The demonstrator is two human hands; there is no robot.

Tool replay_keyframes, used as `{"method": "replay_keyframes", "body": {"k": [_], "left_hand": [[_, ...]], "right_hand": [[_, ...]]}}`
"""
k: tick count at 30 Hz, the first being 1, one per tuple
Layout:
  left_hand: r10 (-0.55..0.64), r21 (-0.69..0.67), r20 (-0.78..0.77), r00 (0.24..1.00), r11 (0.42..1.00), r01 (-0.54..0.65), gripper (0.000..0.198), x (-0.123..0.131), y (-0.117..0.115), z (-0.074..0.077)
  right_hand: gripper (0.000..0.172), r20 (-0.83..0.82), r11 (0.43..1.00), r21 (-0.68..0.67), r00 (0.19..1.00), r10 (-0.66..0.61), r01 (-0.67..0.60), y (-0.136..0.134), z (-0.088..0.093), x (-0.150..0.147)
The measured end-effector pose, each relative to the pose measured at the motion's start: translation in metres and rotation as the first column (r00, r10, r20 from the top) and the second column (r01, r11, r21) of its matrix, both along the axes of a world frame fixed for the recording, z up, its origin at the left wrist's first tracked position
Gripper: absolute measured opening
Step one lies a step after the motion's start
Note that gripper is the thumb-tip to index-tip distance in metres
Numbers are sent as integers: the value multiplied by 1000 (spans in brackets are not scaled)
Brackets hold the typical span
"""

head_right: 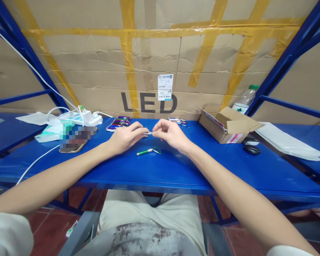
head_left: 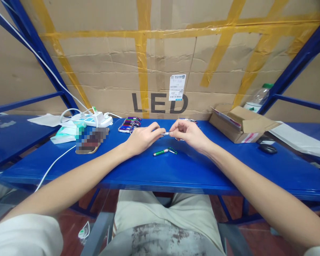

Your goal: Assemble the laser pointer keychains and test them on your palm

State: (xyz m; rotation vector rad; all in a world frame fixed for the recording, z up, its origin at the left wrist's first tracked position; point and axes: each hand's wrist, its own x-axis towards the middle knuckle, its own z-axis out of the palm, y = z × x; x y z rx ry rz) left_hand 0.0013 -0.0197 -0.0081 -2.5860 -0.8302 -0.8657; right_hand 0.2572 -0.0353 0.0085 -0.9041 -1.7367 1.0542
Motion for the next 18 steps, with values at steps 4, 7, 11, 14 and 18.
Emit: {"method": "replay_keyframes", "body": {"k": [4, 7, 11, 14, 18], "left_hand": [[50, 43, -23, 999, 998, -49, 38, 0, -3, 4], [22, 5, 31, 999, 1000, -22, 36, 0, -2, 5], [-92, -116, 167, 982, 987, 112, 34, 2, 2, 4], [-141, -175, 229, 963, 967, 183, 34, 4, 5, 5], [-163, -225, 252, 954, 949, 221, 34, 5, 8, 5]], "right_hand": [[40, -145, 977, -199, 989, 42, -71, -2, 0, -3], [41, -146, 983, -173, 989, 34, -59, -1, -1, -3], [37, -37, 997, 75, 999, -23, 26, 4, -5, -1], [32, 44, 976, 210, 996, -73, 62, 6, -8, 0], [20, 197, 921, 376, 962, -189, 104, 4, -9, 0]]}}
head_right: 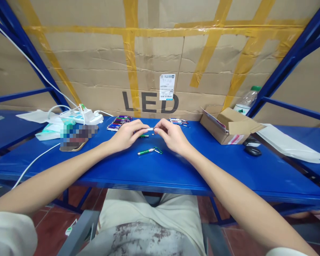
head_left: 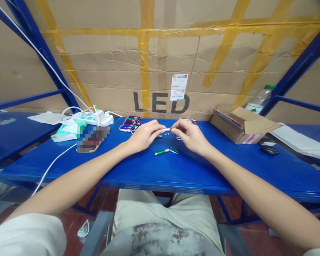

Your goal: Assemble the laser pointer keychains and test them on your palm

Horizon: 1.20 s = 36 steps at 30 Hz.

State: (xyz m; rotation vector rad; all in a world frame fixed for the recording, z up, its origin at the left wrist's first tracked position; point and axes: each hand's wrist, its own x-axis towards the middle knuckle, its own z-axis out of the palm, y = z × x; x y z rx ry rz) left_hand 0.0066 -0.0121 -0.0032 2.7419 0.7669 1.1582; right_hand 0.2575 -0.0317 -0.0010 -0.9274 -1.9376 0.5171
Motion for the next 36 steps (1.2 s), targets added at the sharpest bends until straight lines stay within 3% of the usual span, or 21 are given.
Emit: {"method": "replay_keyframes", "body": {"k": [3, 10, 16, 21, 25, 29, 32, 34, 36], "left_hand": [[22, 10, -56, 998, 1000, -21, 36, -1, 2, -2], [170, 264, -260, 951, 959, -99, 40, -7, -2, 1], [259, 532, -283, 923, 844, -74, 39, -6, -4, 5], [263, 657, -247, 933, 753, -38, 31, -5, -6, 7], [261, 709, -215, 941, 705, -33, 28, -3, -8, 8], [240, 704, -189, 952, 709, -39, 27, -1, -9, 7], [223, 667, -186, 957, 743, -43, 28, -1, -9, 6], [211, 602, -187, 959, 796, -58, 30, -2, -8, 4], [177, 478, -174, 969, 875, -75, 32, -3, -6, 2]], "right_hand": [[19, 81, 999, 44, 997, -18, 14, -2, 1, 0], [26, -67, 955, -254, 988, 138, -151, 0, 6, 2], [33, -165, 879, -438, 978, 129, -189, -2, 10, 4], [34, -236, 826, -516, 964, 119, -228, -3, 11, 3], [36, -329, 730, -614, 938, 108, -299, -5, 13, 2], [39, -419, 632, -681, 905, 77, -370, -7, 16, 2], [40, -453, 583, -705, 889, 69, -404, -8, 17, 2], [42, -452, 579, -706, 889, 75, -408, -8, 17, 2], [43, -422, 622, -684, 902, 90, -382, -7, 15, 2]]}}
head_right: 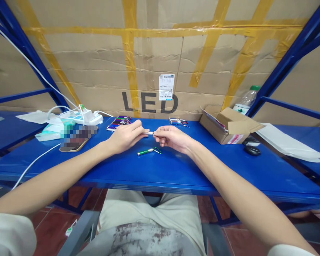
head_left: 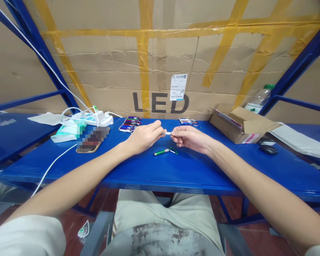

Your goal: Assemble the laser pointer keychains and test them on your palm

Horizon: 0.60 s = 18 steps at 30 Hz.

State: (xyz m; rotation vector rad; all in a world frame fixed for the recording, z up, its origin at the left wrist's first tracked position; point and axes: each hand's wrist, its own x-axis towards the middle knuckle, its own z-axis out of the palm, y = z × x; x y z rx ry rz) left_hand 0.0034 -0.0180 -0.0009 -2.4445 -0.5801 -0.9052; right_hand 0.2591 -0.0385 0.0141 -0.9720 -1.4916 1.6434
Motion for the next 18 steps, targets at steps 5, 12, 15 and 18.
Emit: {"method": "replay_keyframes", "body": {"k": [5, 12, 15, 18], "left_hand": [[-53, -370, 97, 994, 925, 85, 32, -3, 6, -1], [-68, -581, 142, 987, 802, 139, 36, 0, 14, -4], [-79, -661, 183, 980, 728, 183, 38, -1, 19, -5], [-58, -741, 229, 972, 637, 213, 40, -2, 22, -4]], "right_hand": [[48, 183, 922, 383, 974, -133, 53, 9, -11, 0], [24, 393, 635, 767, 853, -342, -98, 6, -14, 3], [20, 419, 567, 809, 831, -367, -157, 6, -14, 5], [14, 415, 550, 819, 834, -364, -167, 8, -16, 6]]}}
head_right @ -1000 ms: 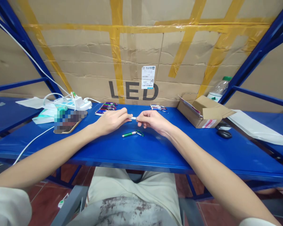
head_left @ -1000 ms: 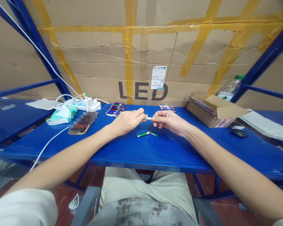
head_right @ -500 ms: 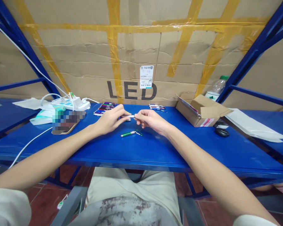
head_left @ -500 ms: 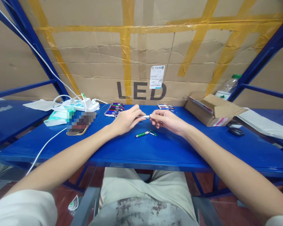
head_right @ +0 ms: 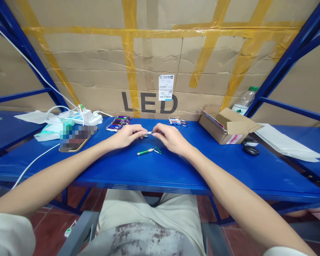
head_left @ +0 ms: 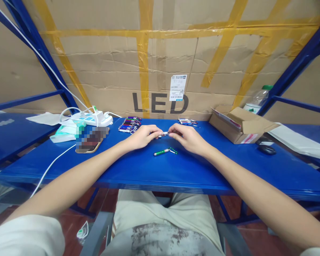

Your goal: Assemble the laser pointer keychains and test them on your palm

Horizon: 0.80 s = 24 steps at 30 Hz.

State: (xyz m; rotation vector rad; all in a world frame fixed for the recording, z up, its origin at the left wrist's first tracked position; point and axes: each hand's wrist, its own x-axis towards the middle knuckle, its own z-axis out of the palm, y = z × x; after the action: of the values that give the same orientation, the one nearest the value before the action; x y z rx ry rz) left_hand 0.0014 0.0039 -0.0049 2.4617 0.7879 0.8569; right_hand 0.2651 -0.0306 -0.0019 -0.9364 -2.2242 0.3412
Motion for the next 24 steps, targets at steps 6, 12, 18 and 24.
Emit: {"method": "replay_keyframes", "body": {"k": [6, 12, 18, 24], "left_hand": [[10, -246, 51, 999, 969, 3, 49, 0, -2, 3], [-19, -361, 57, 998, 932, 39, 50, -1, -5, 5], [-22, -386, 79, 997, 921, 51, 50, -1, -4, 3], [-14, -326, 90, 996, 945, 43, 44, 0, -5, 1]], "right_hand": [[13, -53, 996, 90, 998, 20, -15, 0, 0, -1], [21, 26, 991, 128, 999, 39, -42, -2, 0, 2], [22, 59, 990, 128, 997, 57, -65, -2, -3, 3], [18, 41, 996, 82, 998, 41, -44, -3, -2, 1]]}}
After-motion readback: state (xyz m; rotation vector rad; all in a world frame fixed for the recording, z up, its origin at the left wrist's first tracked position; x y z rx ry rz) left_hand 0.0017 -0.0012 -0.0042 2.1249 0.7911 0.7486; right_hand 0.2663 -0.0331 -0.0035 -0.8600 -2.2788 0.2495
